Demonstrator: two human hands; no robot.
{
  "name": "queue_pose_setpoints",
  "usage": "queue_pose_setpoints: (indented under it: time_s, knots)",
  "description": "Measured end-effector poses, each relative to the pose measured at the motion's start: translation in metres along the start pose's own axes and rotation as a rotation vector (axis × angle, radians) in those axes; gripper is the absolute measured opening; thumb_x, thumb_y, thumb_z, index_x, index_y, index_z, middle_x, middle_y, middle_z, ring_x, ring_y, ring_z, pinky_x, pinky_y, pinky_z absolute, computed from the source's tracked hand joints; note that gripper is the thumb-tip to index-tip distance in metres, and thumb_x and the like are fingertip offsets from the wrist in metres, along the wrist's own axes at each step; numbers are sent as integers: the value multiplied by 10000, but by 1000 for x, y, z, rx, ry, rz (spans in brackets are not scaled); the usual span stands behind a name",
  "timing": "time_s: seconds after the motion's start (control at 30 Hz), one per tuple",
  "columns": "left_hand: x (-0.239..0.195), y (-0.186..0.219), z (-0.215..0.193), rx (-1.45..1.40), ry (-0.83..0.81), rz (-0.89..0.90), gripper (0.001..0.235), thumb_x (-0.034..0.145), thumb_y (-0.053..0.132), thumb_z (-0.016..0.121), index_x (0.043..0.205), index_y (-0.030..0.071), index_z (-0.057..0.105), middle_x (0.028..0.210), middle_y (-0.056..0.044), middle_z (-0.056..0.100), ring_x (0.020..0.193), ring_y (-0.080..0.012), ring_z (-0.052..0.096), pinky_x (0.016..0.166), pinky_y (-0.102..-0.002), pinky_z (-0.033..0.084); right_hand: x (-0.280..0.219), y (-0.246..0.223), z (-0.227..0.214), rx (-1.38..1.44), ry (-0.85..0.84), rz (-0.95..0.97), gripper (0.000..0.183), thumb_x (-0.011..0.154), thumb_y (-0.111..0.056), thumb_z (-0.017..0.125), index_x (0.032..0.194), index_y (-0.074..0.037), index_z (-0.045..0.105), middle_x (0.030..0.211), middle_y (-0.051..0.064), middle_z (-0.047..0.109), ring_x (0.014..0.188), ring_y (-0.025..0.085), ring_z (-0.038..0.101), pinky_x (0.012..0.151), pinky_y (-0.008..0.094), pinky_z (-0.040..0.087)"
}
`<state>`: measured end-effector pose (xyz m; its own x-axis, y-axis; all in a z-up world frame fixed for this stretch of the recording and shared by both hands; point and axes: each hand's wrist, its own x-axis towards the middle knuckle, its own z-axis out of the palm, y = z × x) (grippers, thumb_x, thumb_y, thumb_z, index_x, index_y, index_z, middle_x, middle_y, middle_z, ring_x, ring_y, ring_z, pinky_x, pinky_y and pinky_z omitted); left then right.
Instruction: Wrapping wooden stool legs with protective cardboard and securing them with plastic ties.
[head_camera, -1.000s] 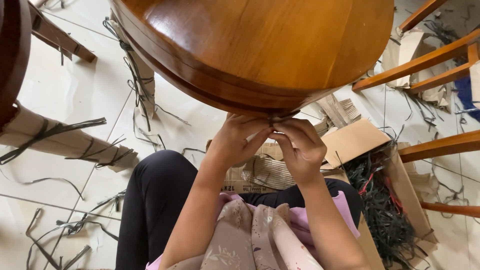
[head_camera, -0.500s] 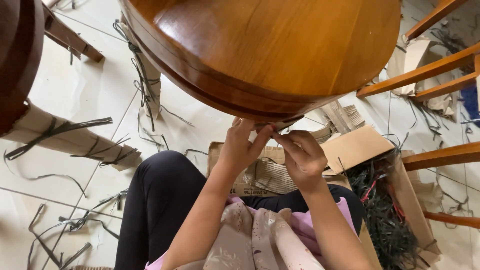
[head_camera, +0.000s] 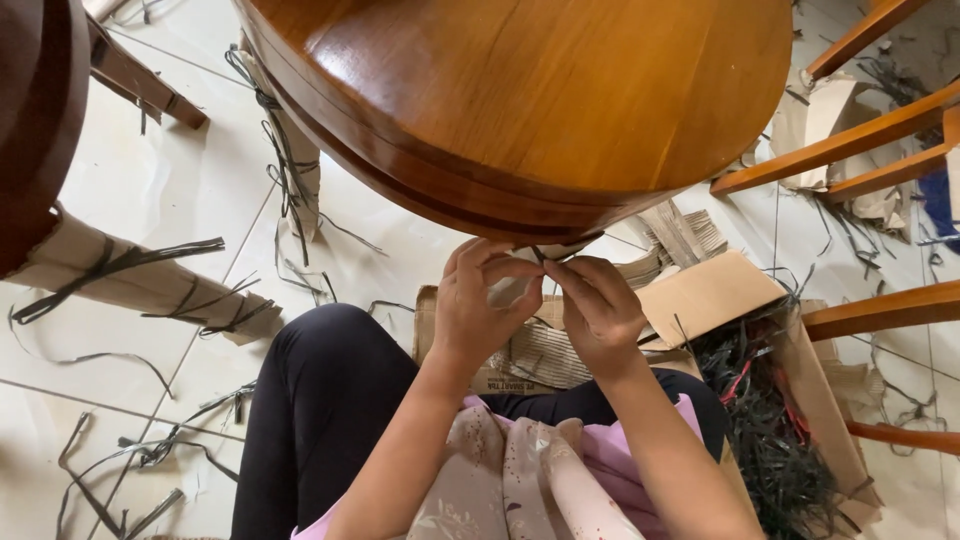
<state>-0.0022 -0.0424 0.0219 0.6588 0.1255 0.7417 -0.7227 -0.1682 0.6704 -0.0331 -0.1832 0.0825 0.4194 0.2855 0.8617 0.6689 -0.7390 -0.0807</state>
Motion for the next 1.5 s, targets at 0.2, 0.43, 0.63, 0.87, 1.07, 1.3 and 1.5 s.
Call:
queue_pose_setpoints:
  time_s: [0.2, 0.43, 0.63, 0.87, 1.07, 1.3, 1.5]
  knots:
    - [0, 3, 5, 37, 124, 31, 382, 752, 117, 863, 1038, 73, 612, 817, 81, 788, 718, -149, 727, 893, -283, 564, -10, -8, 4, -19, -22, 210, 165, 943, 106, 672, 971, -27, 765, 851, 57, 647, 710, 226, 690, 660, 331, 597]
    - [11, 24, -14, -242, -249, -709, 302, 846, 218, 790, 1049, 183, 569, 840, 7, 803, 731, -144, 747, 708, -265, 544, -16, -15, 3, 271, -67, 666, 137, 965, 105, 625, 941, -17, 684, 781, 91, 607, 610, 178, 642, 582, 334, 576]
    - [6, 17, -7, -775, -132, -1044, 424, 827, 36, 810, 1013, 135, 442, 915, -160, 774, 739, -102, 678, 690, -191, 542, -30, -16, 9, 353, -34, 780, 119, 952, 119, 620, 947, 18, 682, 786, 109, 634, 600, 168, 636, 559, 320, 574]
    - [-3, 6, -4, -844, -119, -951, 531, 823, 39, 846, 1037, 163, 376, 890, -149, 776, 723, -98, 684, 659, -163, 549, -19, -26, 8, 333, 71, 736, 146, 891, 151, 729, 950, 21, 759, 810, 114, 660, 635, 172, 649, 594, 316, 580]
    - [-3, 5, -1, -838, -50, -789, 524, 884, 20, 787, 1000, 187, 304, 926, -99, 748, 830, -114, 690, 742, -213, 552, -18, -14, 1, 308, 120, 703, 167, 887, 177, 728, 917, 13, 748, 821, 101, 654, 706, 180, 653, 668, 321, 584]
    - [-11, -11, 10, -909, 31, -829, 499, 927, 3, 736, 992, 210, 287, 936, -97, 741, 788, -106, 690, 732, -205, 573, -33, 10, 3, 248, 168, 787, 200, 867, 190, 730, 907, -6, 733, 773, 105, 654, 622, 138, 596, 580, 288, 511]
    - [-35, -43, -14, -683, -340, -999, 250, 1011, 79, 628, 1062, 147, 392, 946, -113, 711, 802, -145, 675, 733, -268, 593, -65, 42, -21, 711, 158, 1049, 301, 864, 85, 761, 1129, -5, 652, 791, 106, 662, 587, 111, 605, 557, 259, 540]
